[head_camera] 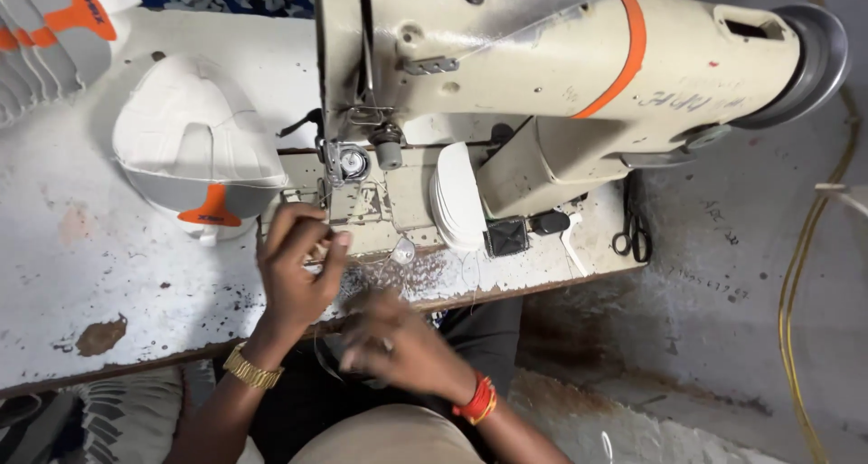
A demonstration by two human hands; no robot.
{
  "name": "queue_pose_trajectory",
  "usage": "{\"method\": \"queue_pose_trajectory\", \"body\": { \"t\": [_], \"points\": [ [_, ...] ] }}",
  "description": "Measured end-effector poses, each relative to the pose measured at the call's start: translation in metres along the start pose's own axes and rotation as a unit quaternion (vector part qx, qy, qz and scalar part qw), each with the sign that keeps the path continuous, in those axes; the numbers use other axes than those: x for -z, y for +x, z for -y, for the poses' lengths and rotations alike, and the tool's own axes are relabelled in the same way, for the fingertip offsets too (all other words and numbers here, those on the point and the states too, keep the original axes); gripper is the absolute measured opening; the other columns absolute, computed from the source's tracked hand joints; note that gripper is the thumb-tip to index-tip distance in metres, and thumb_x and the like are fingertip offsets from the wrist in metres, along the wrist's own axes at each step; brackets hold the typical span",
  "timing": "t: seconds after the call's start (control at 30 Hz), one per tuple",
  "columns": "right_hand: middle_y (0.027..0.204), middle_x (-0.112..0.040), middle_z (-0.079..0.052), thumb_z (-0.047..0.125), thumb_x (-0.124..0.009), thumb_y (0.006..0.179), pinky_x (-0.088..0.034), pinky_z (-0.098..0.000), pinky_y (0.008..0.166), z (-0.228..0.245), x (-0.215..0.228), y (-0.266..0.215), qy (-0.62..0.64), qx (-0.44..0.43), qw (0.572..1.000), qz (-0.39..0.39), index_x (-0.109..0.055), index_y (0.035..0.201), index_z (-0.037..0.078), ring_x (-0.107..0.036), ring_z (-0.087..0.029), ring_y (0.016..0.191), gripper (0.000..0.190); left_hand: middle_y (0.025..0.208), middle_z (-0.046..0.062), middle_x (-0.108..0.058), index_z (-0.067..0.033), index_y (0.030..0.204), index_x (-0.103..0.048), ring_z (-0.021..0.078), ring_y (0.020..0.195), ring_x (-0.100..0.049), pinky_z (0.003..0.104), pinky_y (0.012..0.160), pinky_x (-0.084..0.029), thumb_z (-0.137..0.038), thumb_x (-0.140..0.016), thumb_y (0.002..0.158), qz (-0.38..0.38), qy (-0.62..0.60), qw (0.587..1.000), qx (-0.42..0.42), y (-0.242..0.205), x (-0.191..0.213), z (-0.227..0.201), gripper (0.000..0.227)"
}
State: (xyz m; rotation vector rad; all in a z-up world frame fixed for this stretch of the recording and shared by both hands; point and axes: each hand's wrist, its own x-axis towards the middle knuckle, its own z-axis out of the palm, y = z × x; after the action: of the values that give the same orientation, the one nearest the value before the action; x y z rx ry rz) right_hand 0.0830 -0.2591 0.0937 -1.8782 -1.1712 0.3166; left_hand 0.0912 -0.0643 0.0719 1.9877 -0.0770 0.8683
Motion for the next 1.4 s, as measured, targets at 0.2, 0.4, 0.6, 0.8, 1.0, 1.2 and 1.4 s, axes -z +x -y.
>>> {"method": "queue_pose_trajectory", "body": {
  "t": [0.2,0.4,0.6,0.8,1.0,1.2,1.4],
  "points": [
    [0.105,-0.066,-0.011,0.017,-0.077,0.083,-0.048,-0.0438,0.085,-0.06,0.016,0.013,-0.29,-0.159,0.933,-0.142,-0.071,0.104,0.002,-0.057,-0.034,0.098,0.027,0.11,0.011,-0.051,0.0009,0.114,-0.049,0.0148,0.077,-0.054,0.028,0.062,-0.048,-0.012,-0.076,0.101,-0.154,-0.067,0.984,0.06,0.021,-0.007,0.004,0.033],
    [0.105,-0.067,-0.013,0.015,-0.073,0.086,-0.049,-0.0415,0.083,-0.063,0.016,0.017,-0.302,-0.119,0.94,-0.106,-0.07,0.107,0.0,-0.058,-0.033,0.093,0.025,0.099,0.011,-0.055,0.0036,0.129,-0.049,0.0207,0.082,-0.055,0.032,0.073,-0.05,-0.01,-0.082,0.091,-0.112,0.029,0.989,0.087,0.047,-0.027,0.012,0.053],
    [0.094,-0.075,-0.006,0.016,-0.05,0.11,-0.056,-0.0367,0.071,-0.104,0.005,0.008,0.034,-0.255,0.933,-0.252,-0.07,0.112,0.001,-0.07,-0.018,0.08,0.024,0.087,0.008,-0.061,0.0014,0.137,-0.048,0.018,0.08,-0.061,0.033,0.075,-0.054,-0.002,-0.07,0.102,-0.107,0.029,0.992,0.058,0.02,-0.022,0.026,0.042],
    [0.085,-0.065,-0.007,0.007,-0.061,0.098,-0.057,-0.031,0.06,-0.068,0.063,0.071,0.283,-0.206,0.895,-0.276,-0.054,0.139,0.004,-0.065,-0.014,0.067,0.041,0.105,0.013,-0.068,-0.0011,0.142,-0.047,0.0221,0.1,-0.067,0.04,0.09,-0.059,-0.002,-0.066,0.099,-0.056,0.122,0.982,0.13,-0.042,0.004,0.053,0.046],
    [0.098,-0.064,-0.004,0.004,-0.058,0.101,-0.061,-0.0303,0.069,-0.09,0.075,0.111,0.35,-0.086,0.903,-0.235,-0.055,0.124,-0.007,-0.071,-0.015,0.078,0.026,0.131,0.016,-0.059,-0.0042,0.134,-0.057,0.0341,0.124,-0.052,0.052,0.108,-0.041,-0.009,-0.067,0.091,-0.009,0.261,0.948,0.181,-0.087,0.032,0.036,0.045],
    [0.075,-0.064,-0.005,0.012,-0.068,0.097,-0.051,-0.0265,0.051,-0.074,0.07,0.12,0.229,-0.219,0.932,-0.175,-0.067,0.122,-0.004,-0.061,-0.011,0.058,0.03,0.128,0.016,-0.061,-0.0031,0.128,-0.06,0.0362,0.12,-0.055,0.05,0.102,-0.041,-0.012,-0.065,0.09,-0.03,0.258,0.949,0.177,-0.108,0.027,0.047,0.04],
    [0.079,-0.061,-0.001,0.019,-0.071,0.095,-0.048,-0.0241,0.051,-0.064,0.085,0.129,0.261,-0.223,0.935,-0.093,-0.068,0.127,-0.003,-0.058,-0.008,0.061,0.039,0.126,0.013,-0.063,-0.0045,0.128,-0.061,0.0325,0.119,-0.057,0.05,0.102,-0.042,-0.015,-0.065,0.092,-0.017,0.295,0.939,0.178,-0.104,0.024,0.044,0.038]
  ]
}}
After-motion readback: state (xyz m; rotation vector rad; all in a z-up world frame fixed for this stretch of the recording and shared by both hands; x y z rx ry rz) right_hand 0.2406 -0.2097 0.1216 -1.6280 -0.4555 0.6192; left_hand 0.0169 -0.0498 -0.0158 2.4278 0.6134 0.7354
